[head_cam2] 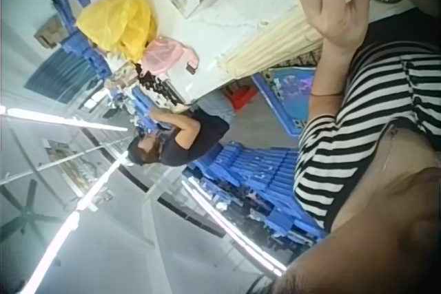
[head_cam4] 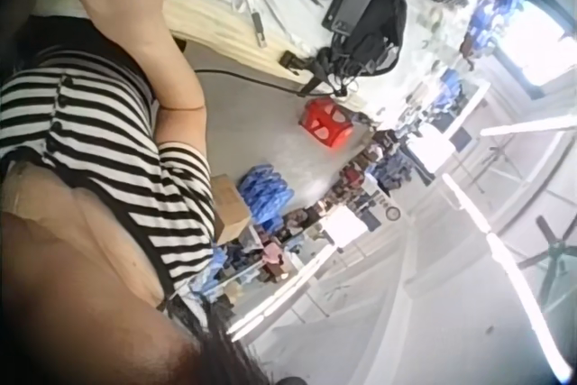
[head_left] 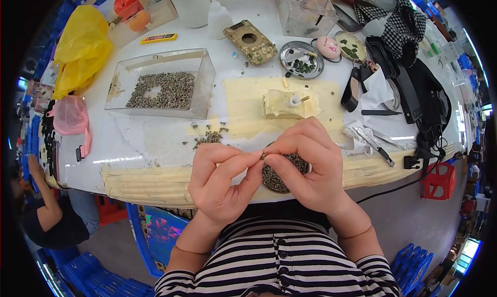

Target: Manually picking and placing small screws and components to assemble or sort toy parts at a factory workbench.

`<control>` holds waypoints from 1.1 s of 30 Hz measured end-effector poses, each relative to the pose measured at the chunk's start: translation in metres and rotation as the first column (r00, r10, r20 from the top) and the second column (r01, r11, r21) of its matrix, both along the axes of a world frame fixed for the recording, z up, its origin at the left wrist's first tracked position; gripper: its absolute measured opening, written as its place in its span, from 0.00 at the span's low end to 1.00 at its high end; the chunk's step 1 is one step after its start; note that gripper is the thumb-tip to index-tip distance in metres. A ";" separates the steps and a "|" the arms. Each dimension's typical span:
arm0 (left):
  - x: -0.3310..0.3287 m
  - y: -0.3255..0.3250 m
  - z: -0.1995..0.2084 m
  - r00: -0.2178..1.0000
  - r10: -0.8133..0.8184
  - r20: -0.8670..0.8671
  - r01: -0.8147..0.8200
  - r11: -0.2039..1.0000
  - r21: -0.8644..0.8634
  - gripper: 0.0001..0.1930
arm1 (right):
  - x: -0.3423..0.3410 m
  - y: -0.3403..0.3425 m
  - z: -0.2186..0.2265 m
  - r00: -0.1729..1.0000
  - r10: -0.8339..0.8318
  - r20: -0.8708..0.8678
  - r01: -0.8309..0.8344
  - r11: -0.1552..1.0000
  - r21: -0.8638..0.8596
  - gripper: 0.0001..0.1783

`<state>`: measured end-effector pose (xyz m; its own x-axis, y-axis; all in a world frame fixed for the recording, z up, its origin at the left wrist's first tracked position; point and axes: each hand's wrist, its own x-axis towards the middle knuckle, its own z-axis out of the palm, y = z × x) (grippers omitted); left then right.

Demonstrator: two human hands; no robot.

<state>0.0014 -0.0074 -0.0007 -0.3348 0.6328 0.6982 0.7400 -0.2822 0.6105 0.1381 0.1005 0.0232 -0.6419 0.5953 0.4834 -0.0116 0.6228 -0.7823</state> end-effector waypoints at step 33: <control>-0.001 0.001 0.003 0.959 -0.167 0.227 0.181 0.983 -0.042 0.14 | 0.007 0.000 -0.006 0.986 0.159 -0.057 -0.168 0.883 -0.438 0.04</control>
